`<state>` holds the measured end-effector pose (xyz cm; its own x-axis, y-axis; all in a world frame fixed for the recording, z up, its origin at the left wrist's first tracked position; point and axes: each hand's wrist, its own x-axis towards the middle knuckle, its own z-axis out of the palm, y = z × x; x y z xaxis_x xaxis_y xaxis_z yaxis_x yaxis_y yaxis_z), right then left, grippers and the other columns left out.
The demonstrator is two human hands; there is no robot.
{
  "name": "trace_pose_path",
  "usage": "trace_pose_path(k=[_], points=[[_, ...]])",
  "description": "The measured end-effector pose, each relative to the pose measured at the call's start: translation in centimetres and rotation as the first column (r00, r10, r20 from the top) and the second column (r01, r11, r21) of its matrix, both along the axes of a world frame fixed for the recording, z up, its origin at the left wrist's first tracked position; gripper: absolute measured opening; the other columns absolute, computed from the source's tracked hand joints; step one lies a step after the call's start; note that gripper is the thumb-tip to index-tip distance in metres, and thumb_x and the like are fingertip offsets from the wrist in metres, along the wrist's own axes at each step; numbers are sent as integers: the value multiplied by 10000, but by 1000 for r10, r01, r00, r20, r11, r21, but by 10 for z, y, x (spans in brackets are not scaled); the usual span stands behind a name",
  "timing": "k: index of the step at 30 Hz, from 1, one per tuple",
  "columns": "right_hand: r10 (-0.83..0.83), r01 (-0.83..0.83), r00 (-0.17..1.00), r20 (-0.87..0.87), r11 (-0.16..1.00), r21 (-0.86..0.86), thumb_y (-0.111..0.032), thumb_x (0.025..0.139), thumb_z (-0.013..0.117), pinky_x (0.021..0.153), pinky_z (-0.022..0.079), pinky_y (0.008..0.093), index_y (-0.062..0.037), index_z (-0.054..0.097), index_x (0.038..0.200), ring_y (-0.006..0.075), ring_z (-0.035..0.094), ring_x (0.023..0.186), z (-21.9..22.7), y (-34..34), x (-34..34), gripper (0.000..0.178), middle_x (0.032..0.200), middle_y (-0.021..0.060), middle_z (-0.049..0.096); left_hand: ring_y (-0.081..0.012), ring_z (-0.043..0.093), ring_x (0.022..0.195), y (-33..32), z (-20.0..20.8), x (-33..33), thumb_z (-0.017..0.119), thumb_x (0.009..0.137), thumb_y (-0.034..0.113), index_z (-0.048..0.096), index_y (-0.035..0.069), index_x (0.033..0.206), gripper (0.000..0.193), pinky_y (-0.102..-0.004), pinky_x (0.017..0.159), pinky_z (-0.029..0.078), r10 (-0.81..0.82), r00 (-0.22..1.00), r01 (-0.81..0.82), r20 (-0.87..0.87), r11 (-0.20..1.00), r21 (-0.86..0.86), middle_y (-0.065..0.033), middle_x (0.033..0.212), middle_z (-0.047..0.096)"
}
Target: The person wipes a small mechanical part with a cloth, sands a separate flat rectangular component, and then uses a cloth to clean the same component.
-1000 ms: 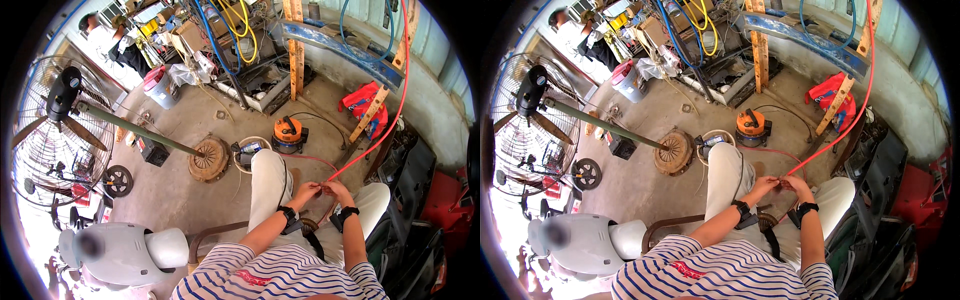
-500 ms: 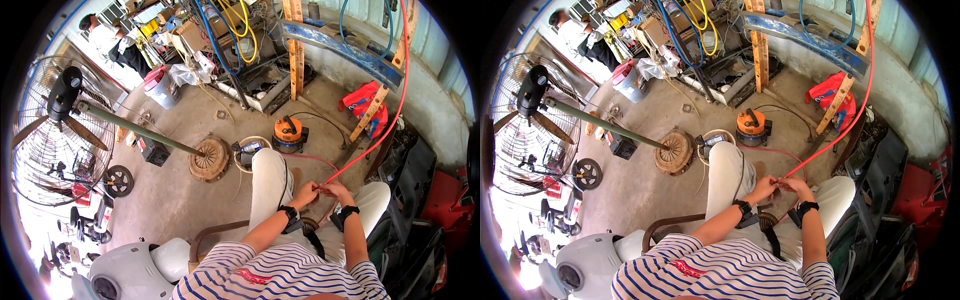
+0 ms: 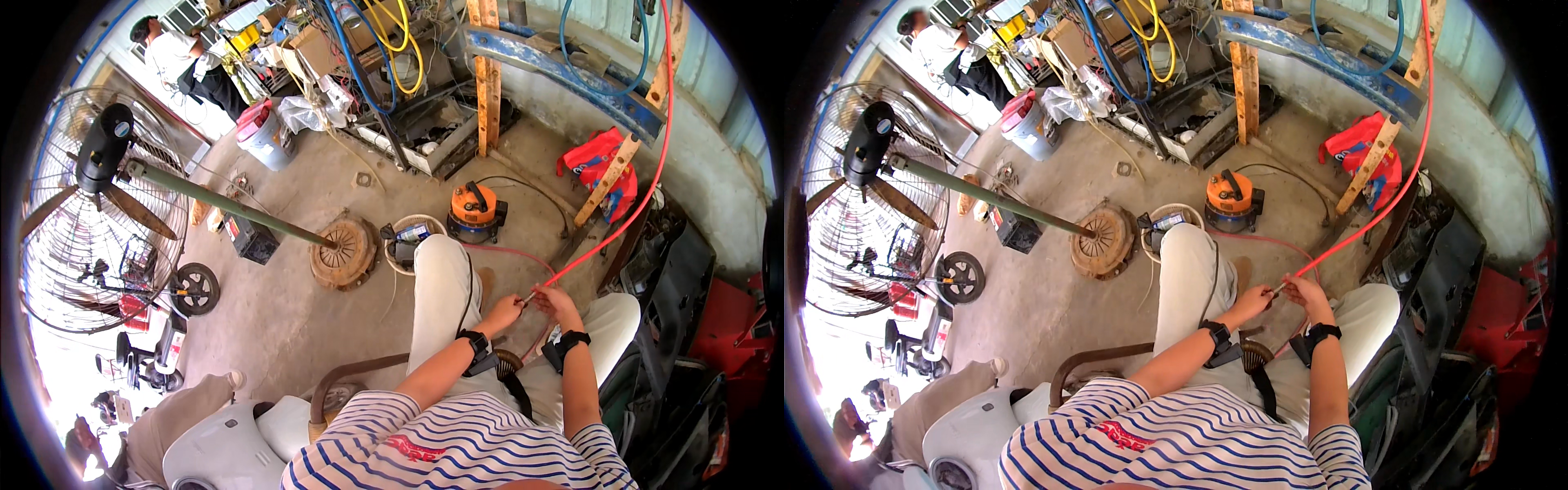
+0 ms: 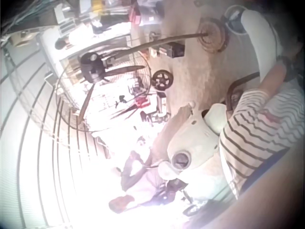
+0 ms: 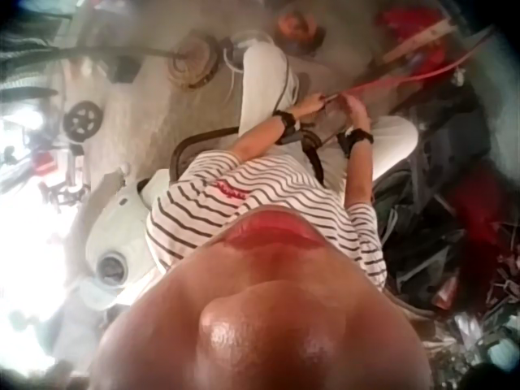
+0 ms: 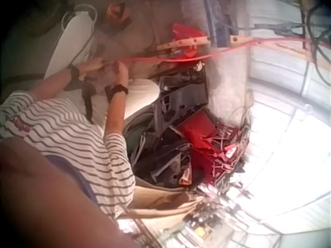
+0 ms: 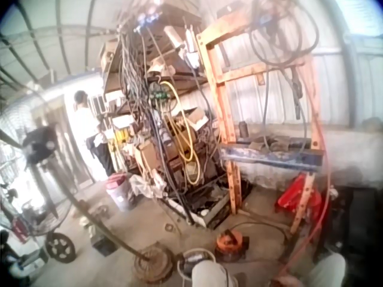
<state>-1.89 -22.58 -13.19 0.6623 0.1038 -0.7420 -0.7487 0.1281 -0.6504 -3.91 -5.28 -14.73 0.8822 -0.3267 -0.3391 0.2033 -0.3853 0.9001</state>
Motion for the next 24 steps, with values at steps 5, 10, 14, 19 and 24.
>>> trace_pose_path(k=[5,10,14,19,24], points=[[-107,105,994,6,989,101,-271,772,622,545,429,266,-94,554,806,137,519,590,-8,-5,9,192,646,1,535,-146,499,541,-2,3,8,475,829,185,549,-2,859,203,-289,492,387,32,994,-44,-106,992,-119,-52,615,544],[-26,27,998,55,999,-19,-362,761,619,545,428,248,-122,574,810,98,523,616,2,4,7,249,678,-18,549,-129,545,589,1,6,6,528,824,231,554,-17,892,259,-279,512,440,56,991,-86,-119,959,-269,-62,672,578],[13,-14,998,58,1000,22,-367,767,612,670,439,221,-102,597,969,99,543,676,18,4,2,334,796,-13,577,-138,553,607,-3,16,5,478,863,270,546,-22,903,302,-265,529,445,62,997,-71,-49,975,-210,-71,714,578],[1,-4,998,59,999,44,-351,779,600,700,438,223,-91,595,961,100,553,747,26,6,3,317,841,-2,580,-130,538,571,-2,-2,12,433,880,317,553,-2,846,342,-246,508,432,72,973,-134,-219,950,-283,-61,694,565],[-9,7,998,64,999,38,-341,781,599,700,440,230,-81,591,946,105,558,790,28,7,2,308,843,4,580,-94,465,486,-1,11,8,403,889,337,557,51,808,334,-214,443,368,107,910,-259,-401,901,-347,-30,621,510]])
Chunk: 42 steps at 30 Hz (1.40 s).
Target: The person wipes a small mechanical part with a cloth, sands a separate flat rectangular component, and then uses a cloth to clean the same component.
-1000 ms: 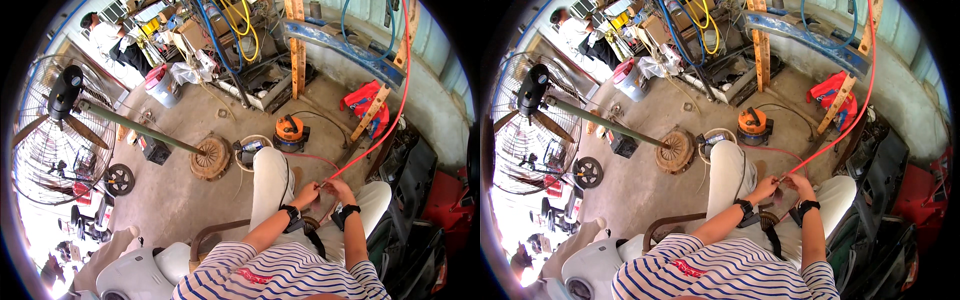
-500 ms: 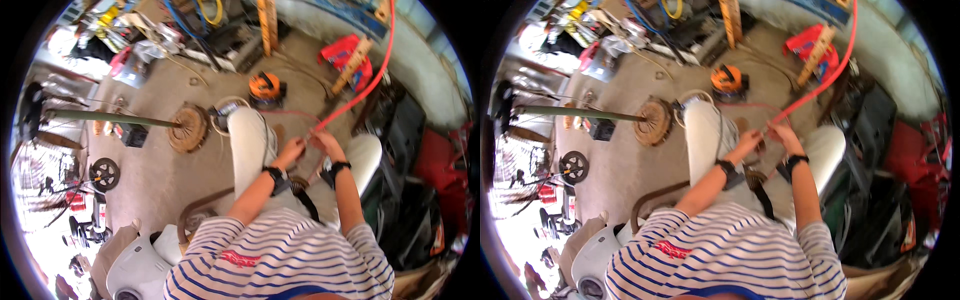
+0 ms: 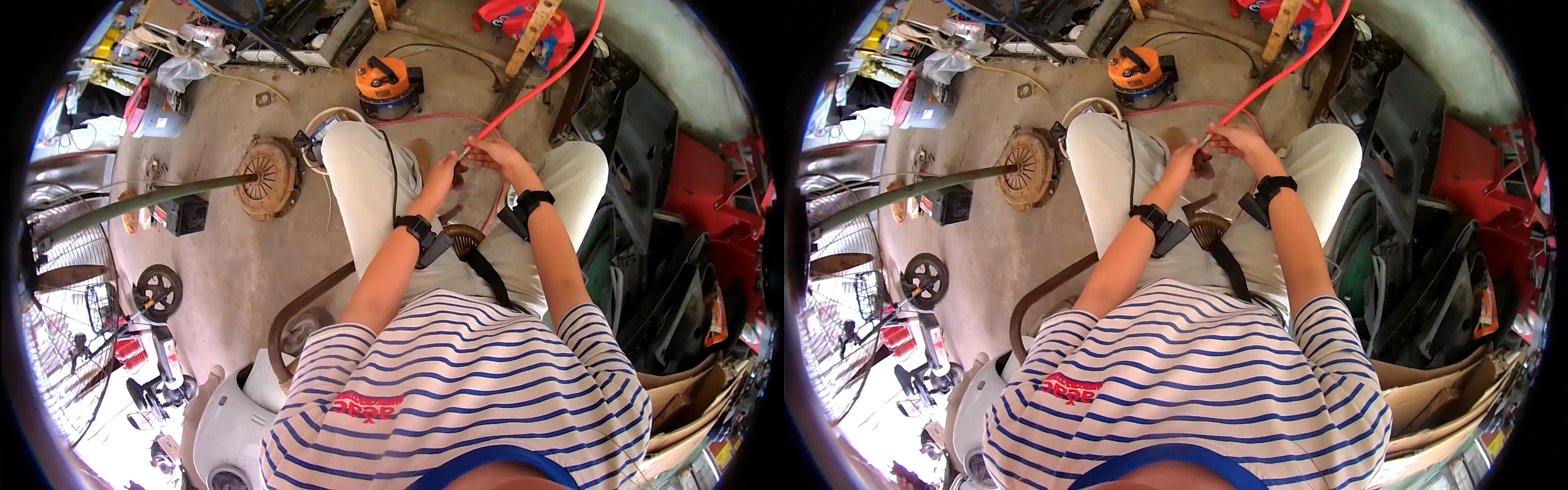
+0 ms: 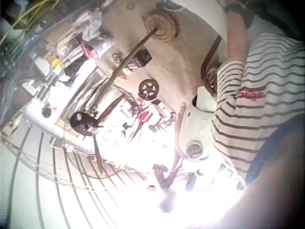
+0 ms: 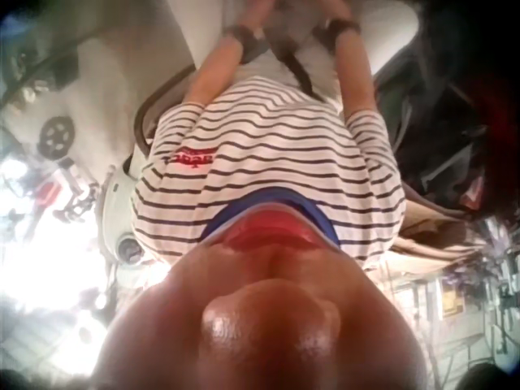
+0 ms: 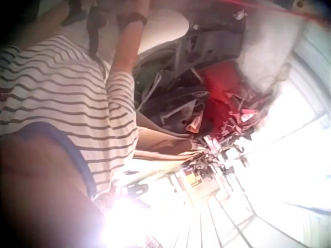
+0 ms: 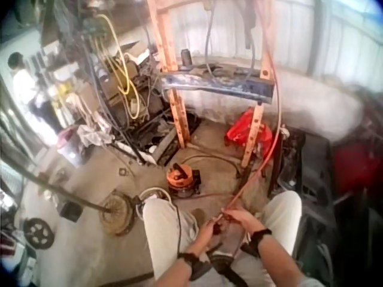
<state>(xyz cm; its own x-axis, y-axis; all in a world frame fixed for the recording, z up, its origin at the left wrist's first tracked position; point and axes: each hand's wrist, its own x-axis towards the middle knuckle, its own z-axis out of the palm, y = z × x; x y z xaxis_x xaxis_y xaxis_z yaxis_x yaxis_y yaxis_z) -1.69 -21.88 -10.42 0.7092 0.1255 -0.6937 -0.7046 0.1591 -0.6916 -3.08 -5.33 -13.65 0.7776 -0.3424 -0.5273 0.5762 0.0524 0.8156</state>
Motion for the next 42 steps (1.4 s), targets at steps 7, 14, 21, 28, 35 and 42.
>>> trace_pose_path(k=[7,14,21,28,35,42], points=[[-52,52,999,-1,998,26,-340,777,605,683,441,231,-80,587,919,111,565,785,-1,-2,5,297,829,6,581,-57,338,469,12,2,1,397,896,323,578,69,887,313,-203,430,283,193,977,-192,-88,981,17,24,579,432],[31,-31,1000,2,999,-24,-360,772,607,680,442,225,-81,580,875,96,563,763,5,4,3,298,815,3,577,-55,453,692,2,8,1,441,890,287,573,41,1037,316,-194,623,372,191,971,-187,146,982,-37,8,816,555],[20,-20,1000,-4,998,-66,-369,765,616,665,428,208,-98,569,823,72,539,726,5,1,1,281,779,-30,559,-78,510,805,2,9,4,491,867,259,557,29,1068,313,-211,703,403,53,985,-60,164,997,41,-15,927,580],[48,-47,999,18,997,-59,-387,768,607,633,413,196,-111,562,852,50,518,701,-9,-4,1,292,788,-46,553,-106,565,751,-3,11,2,505,857,220,522,23,1105,316,-212,680,435,59,996,-48,68,988,-149,-40,932,588],[119,-115,993,24,986,-120,-429,783,566,660,410,216,-103,558,912,69,510,727,-1,2,0,351,835,-32,557,-99,557,664,-1,5,3,467,877,251,556,16,997,279,-207,601,434,53,998,-50,38,996,-71,-28,794,585],[151,-144,988,30,976,-164,-487,786,526,759,387,256,-84,526,1007,113,506,868,12,9,-1,459,967,13,547,-114,532,613,5,4,3,440,887,291,528,34,867,273,-231,585,427,130,991,-134,-36,975,-178,-31,728,562]])
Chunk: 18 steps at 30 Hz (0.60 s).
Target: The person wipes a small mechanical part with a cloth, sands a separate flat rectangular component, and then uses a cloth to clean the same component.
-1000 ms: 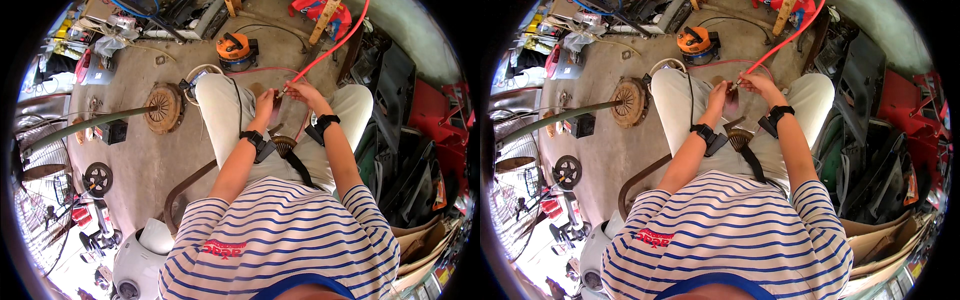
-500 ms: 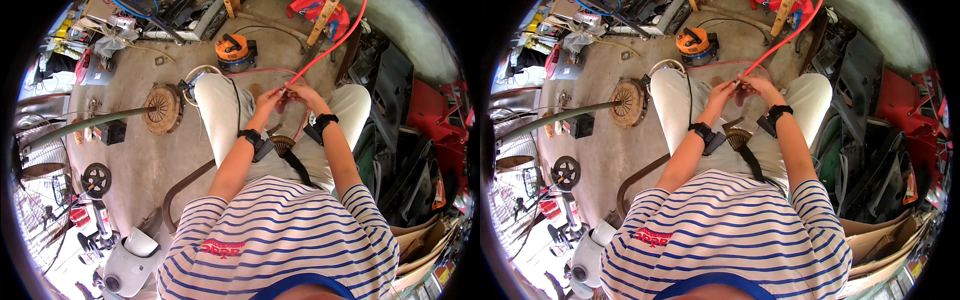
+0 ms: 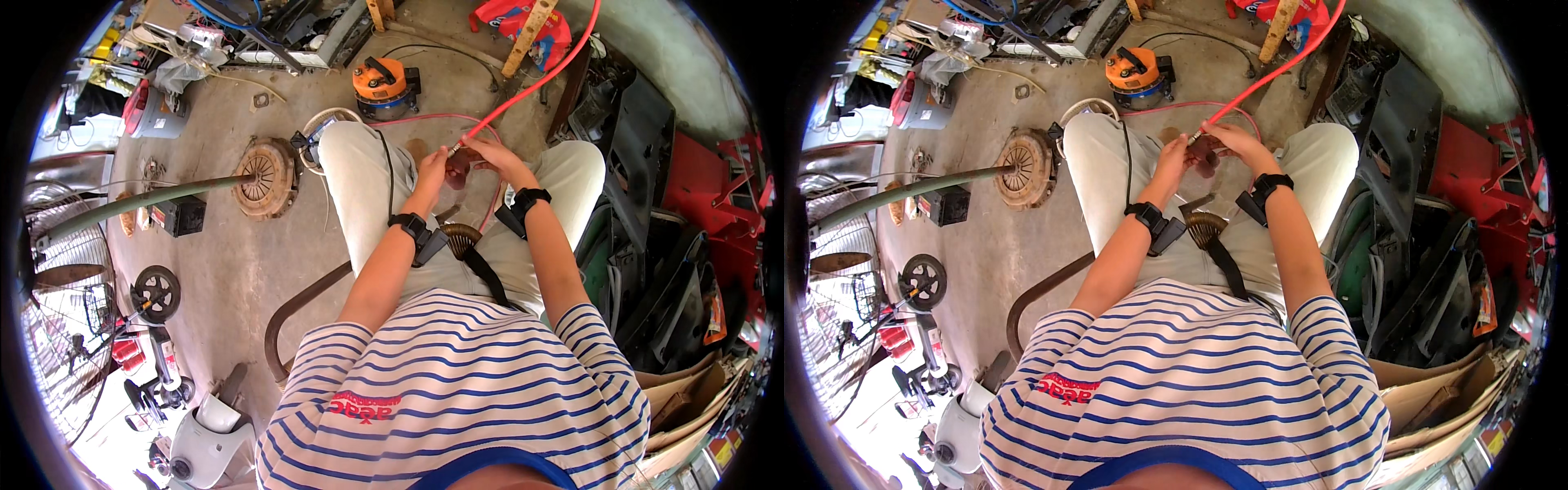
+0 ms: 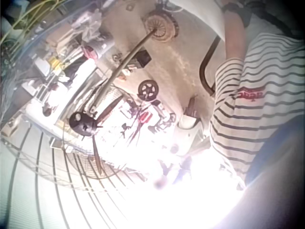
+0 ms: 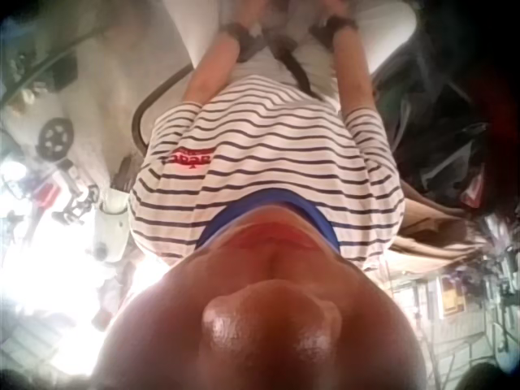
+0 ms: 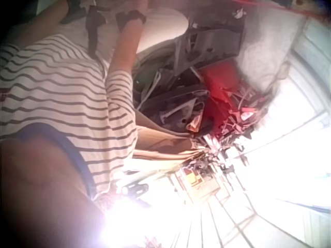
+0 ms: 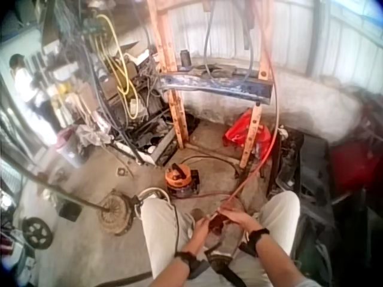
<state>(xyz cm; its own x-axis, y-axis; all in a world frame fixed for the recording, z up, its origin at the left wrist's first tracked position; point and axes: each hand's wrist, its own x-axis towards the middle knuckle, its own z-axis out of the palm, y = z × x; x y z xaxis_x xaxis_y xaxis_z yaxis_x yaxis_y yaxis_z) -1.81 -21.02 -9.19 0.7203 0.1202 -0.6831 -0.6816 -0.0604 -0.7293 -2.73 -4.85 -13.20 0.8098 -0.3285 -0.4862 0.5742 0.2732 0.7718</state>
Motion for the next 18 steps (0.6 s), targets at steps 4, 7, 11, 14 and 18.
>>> trace_pose_path(k=[4,7,11,14,18], points=[[159,-174,978,131,979,106,-347,805,531,732,404,272,-42,528,1011,135,525,842,-30,-16,5,368,967,22,555,-127,538,659,-3,9,1,456,881,269,525,31,890,247,-237,611,421,98,995,-100,-32,994,-54,-43,770,568],[306,-300,910,279,952,-67,-253,803,515,713,422,296,-21,552,978,157,542,821,-54,-23,3,293,913,38,576,-131,545,717,-5,10,3,484,868,237,539,16,944,240,-240,639,421,65,998,-64,8,996,-59,-48,832,579],[542,-359,801,252,773,-523,-242,794,508,708,435,317,-25,576,957,195,571,819,-29,-22,2,281,834,105,604,-121,551,783,-3,1,1,530,838,169,551,8,1027,249,-243,682,430,51,994,-54,96,998,27,-38,893,593],[466,-292,851,242,804,-518,-308,764,517,711,448,324,-23,604,903,227,593,794,-18,-26,-3,329,849,141,619,-114,542,781,-3,9,-6,581,781,83,540,24,1055,283,-244,681,439,12,988,-30,155,992,119,-37,874,593],[194,-191,963,187,981,-33,-259,800,505,529,444,268,-7,590,785,159,570,580,-6,-19,-6,267,658,75,598,-129,554,794,-5,-8,-5,565,785,36,466,-45,1121,360,-255,689,450,-47,967,26,250,996,87,-83,941,588]])
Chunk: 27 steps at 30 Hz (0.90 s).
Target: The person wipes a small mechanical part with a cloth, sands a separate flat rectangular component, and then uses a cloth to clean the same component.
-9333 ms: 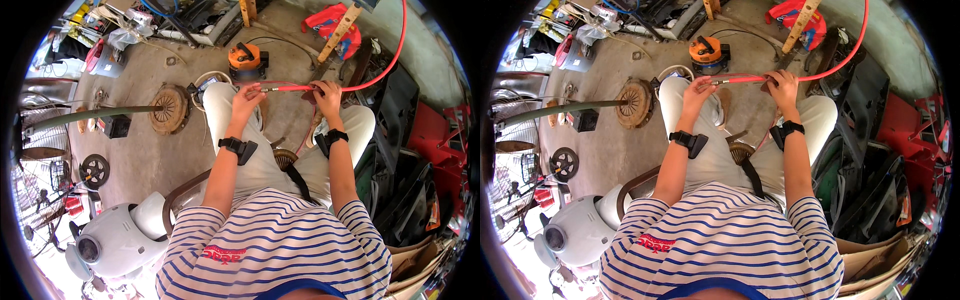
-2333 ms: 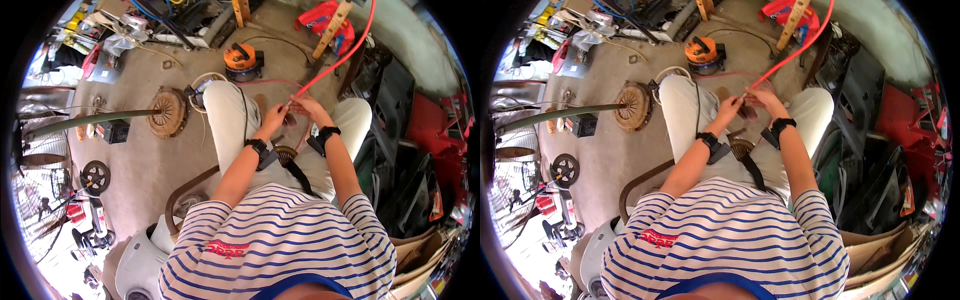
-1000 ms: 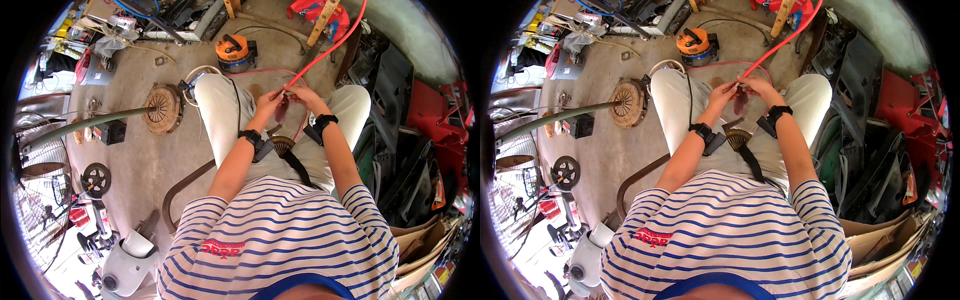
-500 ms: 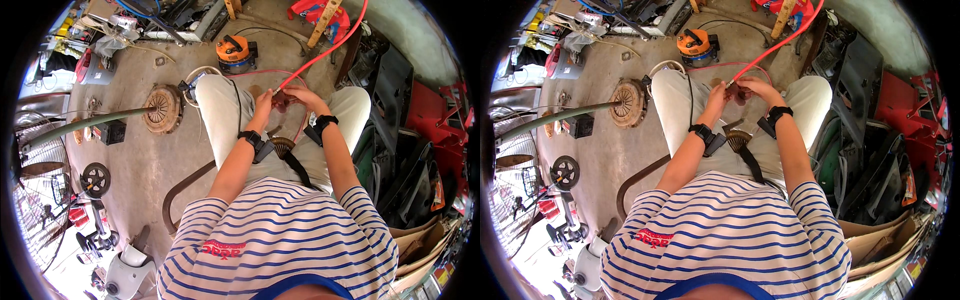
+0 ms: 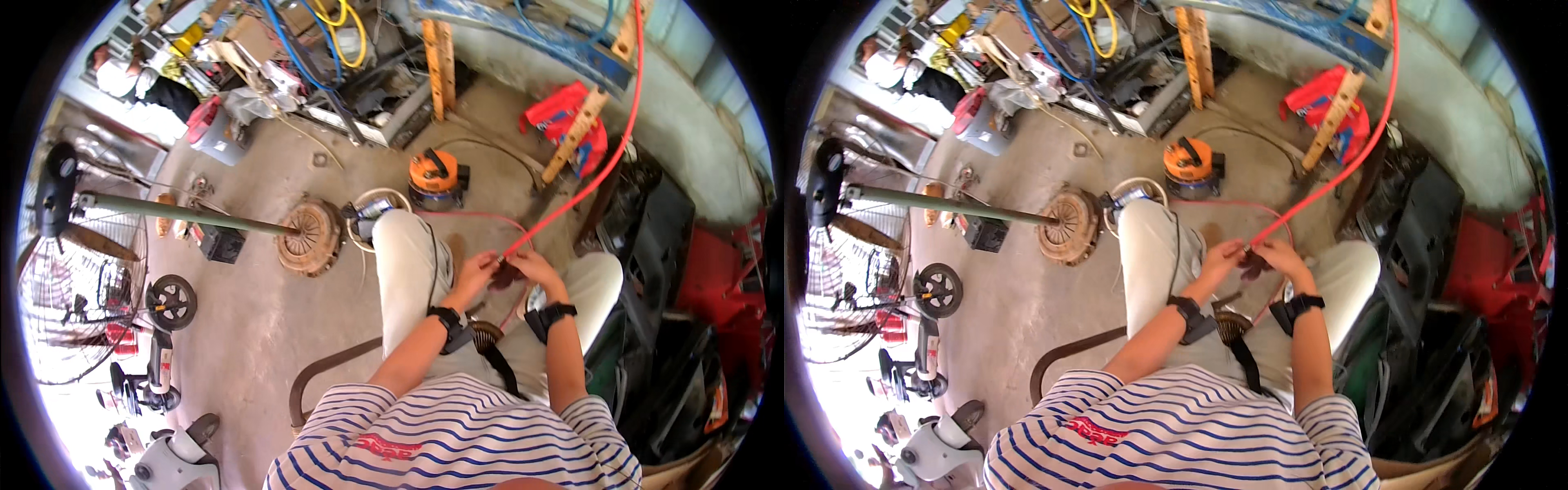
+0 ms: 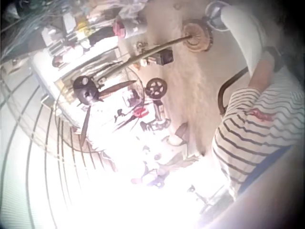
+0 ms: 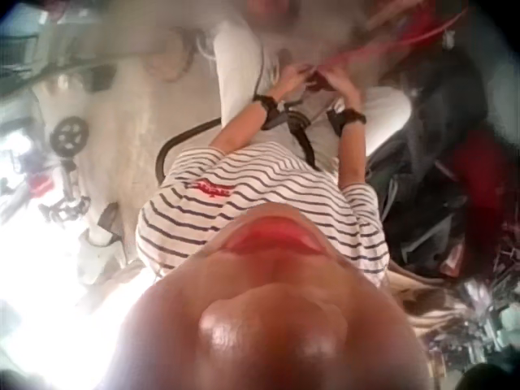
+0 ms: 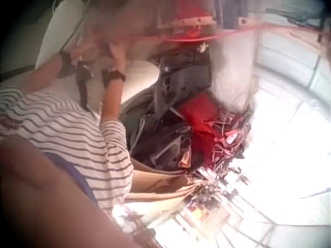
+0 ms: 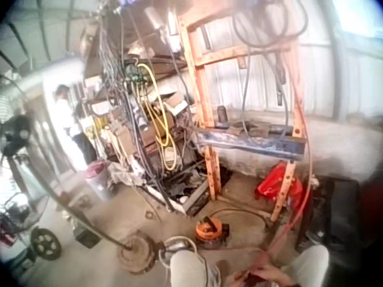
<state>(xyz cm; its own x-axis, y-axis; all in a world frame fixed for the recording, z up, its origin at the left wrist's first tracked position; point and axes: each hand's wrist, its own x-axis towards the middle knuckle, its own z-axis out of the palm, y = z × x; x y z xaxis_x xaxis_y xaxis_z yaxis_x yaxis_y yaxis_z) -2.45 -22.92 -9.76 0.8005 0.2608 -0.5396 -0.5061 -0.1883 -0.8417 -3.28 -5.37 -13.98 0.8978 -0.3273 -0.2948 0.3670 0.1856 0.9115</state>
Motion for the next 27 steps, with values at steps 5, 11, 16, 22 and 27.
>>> trace_pose_path(k=[5,11,16,22,27], points=[[21,-22,999,44,1000,12,-218,789,571,499,418,225,-21,529,838,99,523,564,0,18,-4,207,682,30,566,-136,556,819,0,13,-2,456,841,99,502,1,1109,288,-292,702,446,-202,953,81,224,887,454,-85,926,598],[75,-31,968,240,983,-181,-253,743,619,540,429,281,-9,528,830,157,545,607,-33,21,-6,275,682,77,571,-123,463,425,-7,-14,2,403,861,306,557,72,724,311,-261,386,337,-184,843,-72,-505,893,-445,-26,608,542],[215,-118,934,287,940,-319,-205,730,642,526,411,256,-3,550,784,121,525,587,-28,29,-11,228,661,59,567,-112,436,424,-3,-21,3,411,855,391,549,82,668,387,-256,407,329,-27,930,4,-366,998,-63,-8,551,514],[325,-318,946,4,929,-187,-181,686,663,541,449,282,13,584,814,156,565,591,-6,37,-12,245,681,89,604,-126,566,592,-1,3,-3,462,832,389,596,8,792,406,-248,515,432,-142,962,165,-235,983,82,-65,694,602],[453,-435,891,30,872,-223,-165,624,712,533,466,280,11,597,823,162,585,590,-21,39,-12,290,685,74,616,-178,568,547,-2,-3,-7,417,842,406,590,-28,767,473,-280,487,433,-212,968,239,-135,943,232,-111,647,597]])
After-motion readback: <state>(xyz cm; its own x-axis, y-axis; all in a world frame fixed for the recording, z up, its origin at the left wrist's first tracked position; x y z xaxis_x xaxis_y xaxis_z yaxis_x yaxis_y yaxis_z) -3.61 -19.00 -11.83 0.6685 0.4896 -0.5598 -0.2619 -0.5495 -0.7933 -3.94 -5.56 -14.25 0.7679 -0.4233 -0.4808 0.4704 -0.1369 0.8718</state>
